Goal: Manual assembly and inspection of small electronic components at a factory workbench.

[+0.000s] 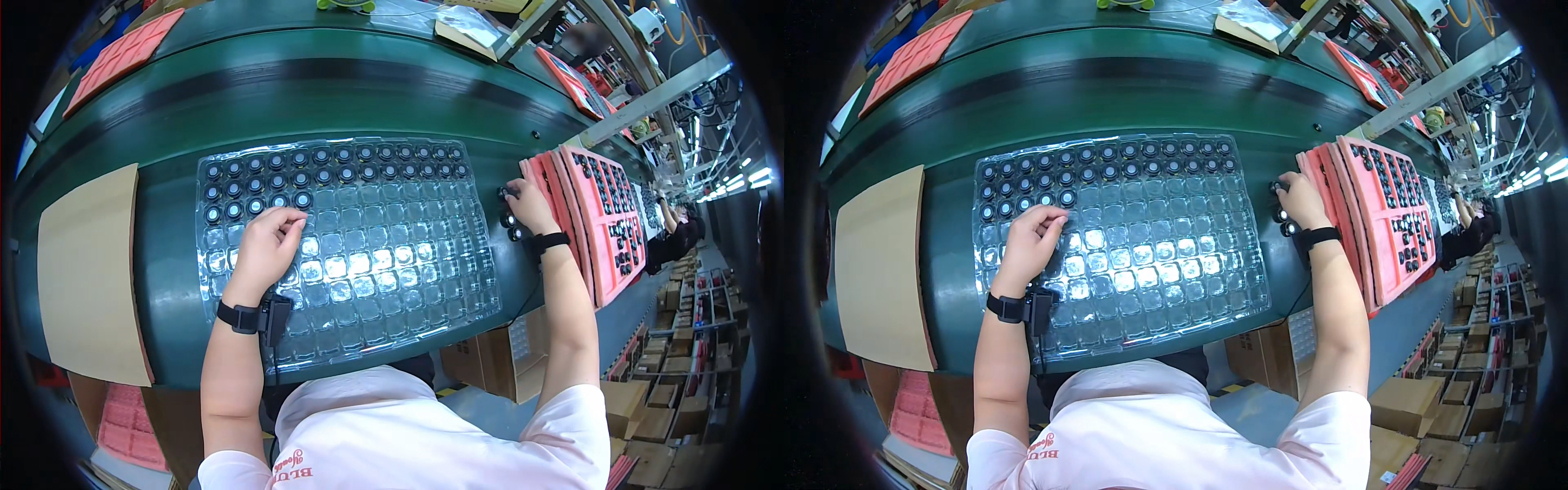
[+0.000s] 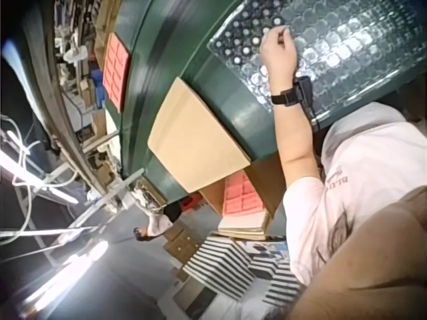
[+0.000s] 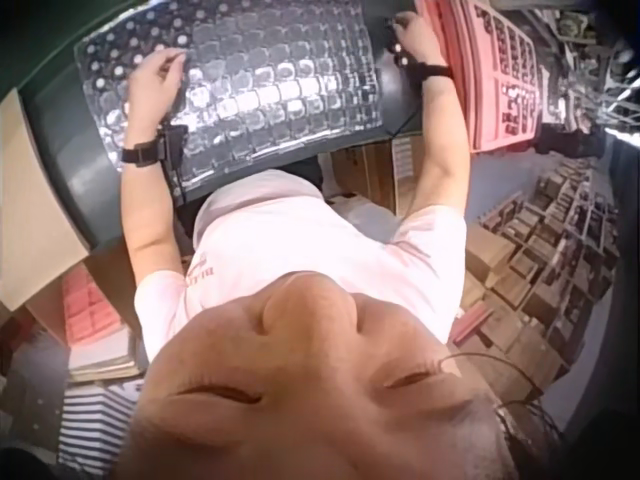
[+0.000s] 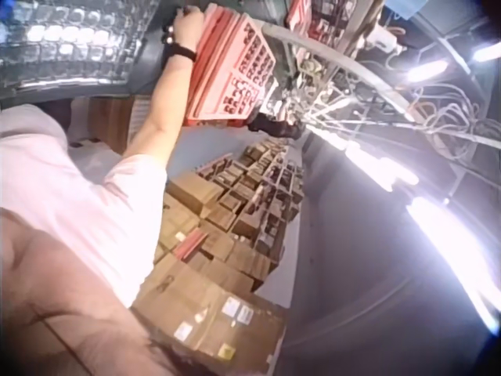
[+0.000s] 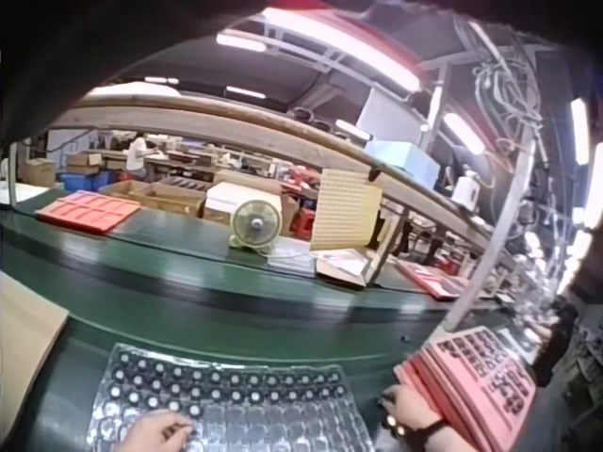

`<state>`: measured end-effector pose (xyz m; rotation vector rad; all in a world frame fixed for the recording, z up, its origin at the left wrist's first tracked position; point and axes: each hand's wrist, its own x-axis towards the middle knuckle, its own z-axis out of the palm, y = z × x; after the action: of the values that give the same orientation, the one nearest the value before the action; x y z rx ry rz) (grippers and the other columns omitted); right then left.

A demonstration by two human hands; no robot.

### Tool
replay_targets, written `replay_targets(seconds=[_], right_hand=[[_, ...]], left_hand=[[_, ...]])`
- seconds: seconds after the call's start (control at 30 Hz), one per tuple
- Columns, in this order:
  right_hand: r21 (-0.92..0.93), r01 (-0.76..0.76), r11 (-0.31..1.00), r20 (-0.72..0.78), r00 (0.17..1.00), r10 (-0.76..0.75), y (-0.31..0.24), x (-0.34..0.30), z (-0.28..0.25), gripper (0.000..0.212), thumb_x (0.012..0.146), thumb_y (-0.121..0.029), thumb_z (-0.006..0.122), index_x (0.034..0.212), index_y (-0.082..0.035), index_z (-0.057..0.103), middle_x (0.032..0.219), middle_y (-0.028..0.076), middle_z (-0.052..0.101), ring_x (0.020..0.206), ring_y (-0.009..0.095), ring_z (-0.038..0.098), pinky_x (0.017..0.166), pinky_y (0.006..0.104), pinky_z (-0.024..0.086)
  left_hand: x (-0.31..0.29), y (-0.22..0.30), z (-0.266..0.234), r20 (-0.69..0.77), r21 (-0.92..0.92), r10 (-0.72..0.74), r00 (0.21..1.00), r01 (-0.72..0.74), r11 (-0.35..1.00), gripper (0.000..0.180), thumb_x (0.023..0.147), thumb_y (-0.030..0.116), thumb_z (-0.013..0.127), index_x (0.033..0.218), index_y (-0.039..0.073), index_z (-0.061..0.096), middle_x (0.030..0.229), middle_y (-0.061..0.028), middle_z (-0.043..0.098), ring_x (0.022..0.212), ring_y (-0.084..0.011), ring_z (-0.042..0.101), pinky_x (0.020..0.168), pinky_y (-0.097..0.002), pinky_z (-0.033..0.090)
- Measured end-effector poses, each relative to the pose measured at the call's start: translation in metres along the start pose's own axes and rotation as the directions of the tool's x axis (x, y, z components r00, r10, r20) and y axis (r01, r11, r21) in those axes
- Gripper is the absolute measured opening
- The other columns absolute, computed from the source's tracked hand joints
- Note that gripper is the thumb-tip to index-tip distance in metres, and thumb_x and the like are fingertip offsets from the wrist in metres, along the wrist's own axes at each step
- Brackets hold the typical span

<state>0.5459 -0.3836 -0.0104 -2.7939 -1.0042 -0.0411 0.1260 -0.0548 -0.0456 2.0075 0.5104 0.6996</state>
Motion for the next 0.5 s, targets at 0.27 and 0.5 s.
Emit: replay_targets(seconds=[0.27, 0.5], right_hand=[[-0.016, -0.077, 0.997, 0.079, 0.994, 0.078, -0.005, 0.006, 0.010, 0.037, 0.088, -0.028, 0.075, 0.110, 0.001, 0.068, 0.107, 0.021, 0.071, 0.103, 0.037, 0.069, 0.090, 0.0433, 0.054], [0.519, 0.098, 0.849, -0.010, 0.994, -0.109, -0.119, -0.020, -0.022, 0.042, 0.090, -0.021, 0.077, 0.122, 0.002, 0.064, 0.104, 0.018, 0.075, 0.093, 0.024, 0.074, 0.085, 0.0352, 0.058]], left_hand=[[-0.001, -0.006, 0.001, 0.040, 0.001, -0.071, 0.997, 0.071, 0.998, 0.012, 0.093, 0.005, 0.067, 0.102, -0.001, 0.073, 0.089, -0.0099, 0.069, 0.073, -0.0153, 0.066, 0.064, -0.0268, 0.052], [-0.003, 0.002, -0.001, 0.076, 0.048, -0.094, 0.993, 0.091, 0.995, 0.011, 0.095, 0.003, 0.066, 0.102, -0.002, 0.072, 0.092, -0.0063, 0.067, 0.075, -0.0103, 0.061, 0.067, -0.0239, 0.050]])
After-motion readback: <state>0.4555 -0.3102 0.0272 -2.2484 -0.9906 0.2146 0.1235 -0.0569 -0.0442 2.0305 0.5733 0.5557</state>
